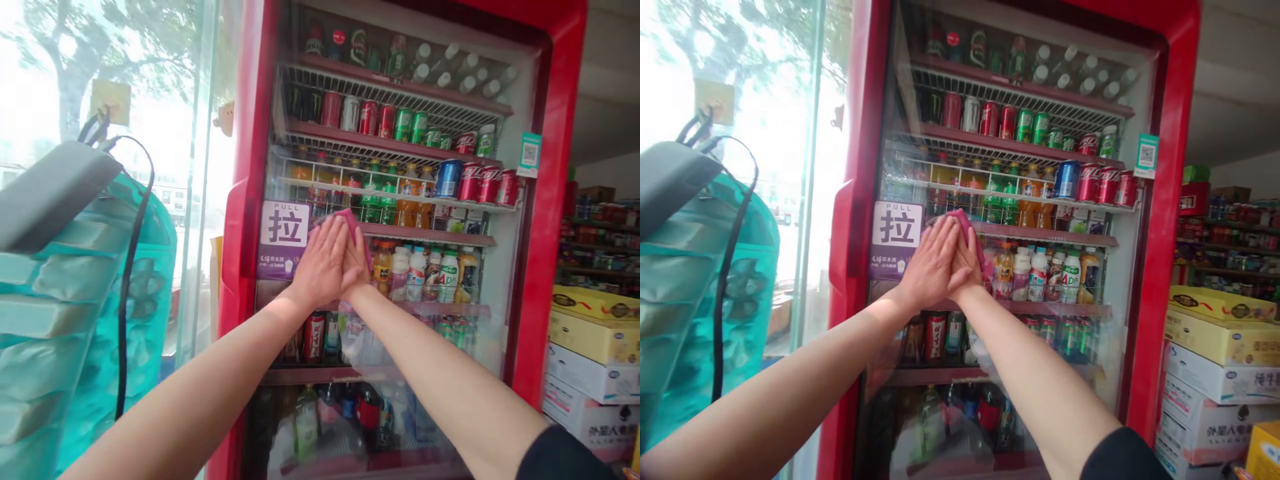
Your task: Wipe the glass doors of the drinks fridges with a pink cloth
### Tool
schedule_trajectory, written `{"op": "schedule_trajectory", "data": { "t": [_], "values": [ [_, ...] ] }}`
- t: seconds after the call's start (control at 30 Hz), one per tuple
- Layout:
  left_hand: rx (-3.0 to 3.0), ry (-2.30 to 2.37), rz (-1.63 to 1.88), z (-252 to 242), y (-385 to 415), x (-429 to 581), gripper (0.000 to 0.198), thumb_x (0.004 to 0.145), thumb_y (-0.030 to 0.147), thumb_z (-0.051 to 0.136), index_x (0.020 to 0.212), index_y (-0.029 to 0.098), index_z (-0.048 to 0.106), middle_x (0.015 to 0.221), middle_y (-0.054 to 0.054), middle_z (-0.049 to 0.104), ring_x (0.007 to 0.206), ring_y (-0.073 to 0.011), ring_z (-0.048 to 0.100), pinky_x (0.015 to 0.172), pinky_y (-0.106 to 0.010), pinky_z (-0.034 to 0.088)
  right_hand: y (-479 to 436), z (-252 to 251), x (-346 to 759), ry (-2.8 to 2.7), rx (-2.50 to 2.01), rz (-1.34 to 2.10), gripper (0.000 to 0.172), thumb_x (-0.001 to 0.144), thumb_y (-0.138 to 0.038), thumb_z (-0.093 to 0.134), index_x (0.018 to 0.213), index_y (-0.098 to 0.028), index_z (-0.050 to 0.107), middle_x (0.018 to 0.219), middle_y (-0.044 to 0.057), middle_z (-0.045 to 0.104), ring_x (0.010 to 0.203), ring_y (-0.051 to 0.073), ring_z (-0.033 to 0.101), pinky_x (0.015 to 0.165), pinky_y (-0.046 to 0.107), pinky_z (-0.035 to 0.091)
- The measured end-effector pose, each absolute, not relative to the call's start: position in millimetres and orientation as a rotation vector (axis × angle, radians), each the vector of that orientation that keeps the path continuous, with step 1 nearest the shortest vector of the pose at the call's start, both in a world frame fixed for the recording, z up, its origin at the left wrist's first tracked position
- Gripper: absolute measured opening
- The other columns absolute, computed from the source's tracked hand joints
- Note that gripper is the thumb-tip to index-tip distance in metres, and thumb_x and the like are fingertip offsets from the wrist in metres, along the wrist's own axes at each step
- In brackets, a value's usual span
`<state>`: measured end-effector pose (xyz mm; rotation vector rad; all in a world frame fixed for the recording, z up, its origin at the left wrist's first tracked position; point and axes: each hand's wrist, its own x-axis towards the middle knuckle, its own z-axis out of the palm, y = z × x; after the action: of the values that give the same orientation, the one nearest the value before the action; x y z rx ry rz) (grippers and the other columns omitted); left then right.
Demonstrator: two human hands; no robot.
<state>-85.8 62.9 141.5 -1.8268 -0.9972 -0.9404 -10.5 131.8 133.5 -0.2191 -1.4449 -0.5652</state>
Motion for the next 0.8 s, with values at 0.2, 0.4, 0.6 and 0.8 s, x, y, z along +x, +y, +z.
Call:
{"op": "schedule_trajectory", "data": {
  "t": [0.2, 0.4, 0.6, 0.8],
  "values": [
    [-1.557, -1.229, -1.04, 143.9, 16.2, -160.6, 0.105, 0.101, 0.063, 0.052, 0.172, -0.006, 0.02, 0.181, -0.033, 0.019, 0.172, -0.0454, 0.015, 0.139, -0.061, 0.016, 92.2, 158.8, -71.7, -1.934, -0.588, -0.9, 0.071, 0.109, -0.019, 0.04, 0.178, -0.027, 0.025, 0.188, 0.006, 0.014, 0.175, 0.032, 0.003, 0.142, 0.067, 0.003],
    [-1.582, -1.202, -1.089, 126.7, 27.0, -165.8, 0.101, 0.104, 0.066, 0.044, 0.175, 0.001, 0.013, 0.185, -0.03, 0.005, 0.173, -0.0494, 0.003, 0.137, -0.071, 0.015, 87.2, 163.1, -78.9, -1.998, -0.605, -1.207, 0.064, 0.114, -0.025, 0.037, 0.177, -0.018, 0.029, 0.188, 0.01, 0.012, 0.175, 0.033, 0.001, 0.143, 0.06, 0.0],
    [-1.559, -1.119, -1.127, 116.5, 57.3, -135.5, 0.104, 0.104, 0.066, 0.045, 0.176, 0.004, 0.004, 0.185, -0.031, -0.002, 0.173, -0.0494, -0.004, 0.137, -0.072, 0.008, 97.4, 159.6, -37.8, -2.034, -0.557, -1.199, 0.062, 0.115, -0.022, 0.032, 0.176, -0.017, 0.03, 0.188, 0.009, 0.013, 0.175, 0.029, 0.001, 0.143, 0.056, -0.004],
    [-1.625, -1.013, -1.062, 114.2, 76.4, -102.5, 0.107, 0.102, 0.066, 0.051, 0.176, 0.004, 0.005, 0.185, -0.031, 0.004, 0.173, -0.0468, -0.003, 0.137, -0.071, 0.007, 119.9, 150.7, 5.8, -2.028, -0.47, -1.104, 0.056, 0.111, -0.028, 0.032, 0.161, -0.027, 0.058, 0.182, -0.003, 0.034, 0.174, 0.032, -0.003, 0.141, 0.058, -0.003]
  ]
}}
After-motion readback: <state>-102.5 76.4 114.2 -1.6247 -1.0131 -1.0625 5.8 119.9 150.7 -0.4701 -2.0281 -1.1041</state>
